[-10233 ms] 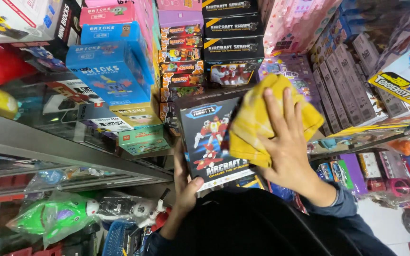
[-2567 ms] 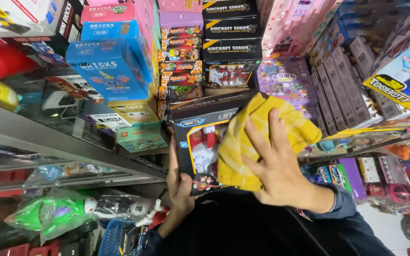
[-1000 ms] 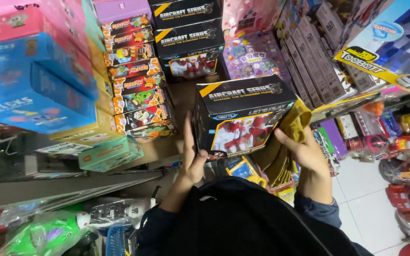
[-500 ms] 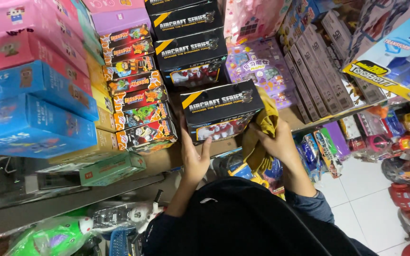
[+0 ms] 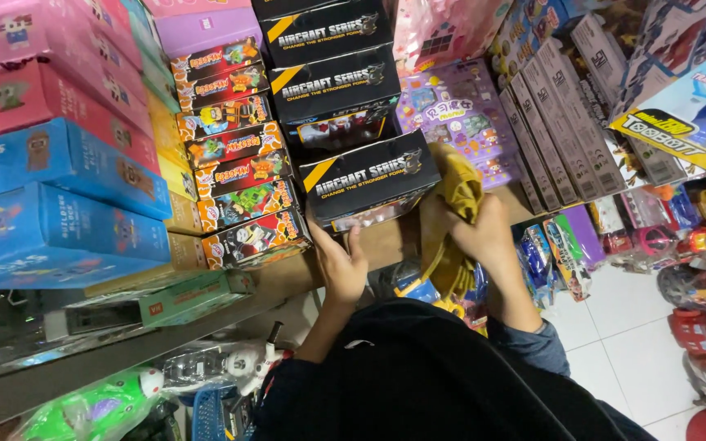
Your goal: Cleaning and dusting toy boxes on store shelves.
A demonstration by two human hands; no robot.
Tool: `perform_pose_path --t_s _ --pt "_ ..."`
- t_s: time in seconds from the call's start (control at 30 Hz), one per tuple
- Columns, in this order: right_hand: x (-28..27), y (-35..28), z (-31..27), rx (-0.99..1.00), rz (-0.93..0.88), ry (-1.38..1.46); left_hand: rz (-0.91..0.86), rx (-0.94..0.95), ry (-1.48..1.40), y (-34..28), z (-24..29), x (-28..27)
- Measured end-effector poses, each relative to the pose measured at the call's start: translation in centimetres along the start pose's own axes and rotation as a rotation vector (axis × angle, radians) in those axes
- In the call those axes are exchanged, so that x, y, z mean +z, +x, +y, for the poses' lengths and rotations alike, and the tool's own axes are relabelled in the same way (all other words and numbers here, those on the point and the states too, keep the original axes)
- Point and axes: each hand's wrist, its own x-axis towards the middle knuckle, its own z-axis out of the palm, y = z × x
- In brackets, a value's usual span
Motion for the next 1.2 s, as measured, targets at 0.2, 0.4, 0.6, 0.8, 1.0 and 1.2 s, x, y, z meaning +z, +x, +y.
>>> perform_pose_path --t_s 0.2,0.4,0.6,0.8,1.0,1.2 --pt "-6.1 -1.0 -3.2 -0.049 0.129 0.320 0.018 0.058 0.024 -0.5 -0.3 0.2" --pt "-3.7 0.6 -4.6 0.069 -0.126 -0.079 -0.005 0.082 0.114 -0.8 -1.5 1.3" --pt "-1.6 2.7 -2.0 0.040 -0.132 0.269 -0.173 0.019 0.074 -0.2 -2.1 2.0" --pt "0.0 4.4 -2.8 -0.085 -0.053 0.201 -0.300 0.041 0.022 -0.1 -2.8 1.8" --pt "0.9 5.0 -3.4 -0.082 -0.033 0.175 -0.413 -0.019 -0.208 2.2 -1.2 0.1" --pt "1.2 5.5 -4.2 -0.050 -0.060 0.178 -0.380 0.046 -0.168 1.2 -2.5 1.0"
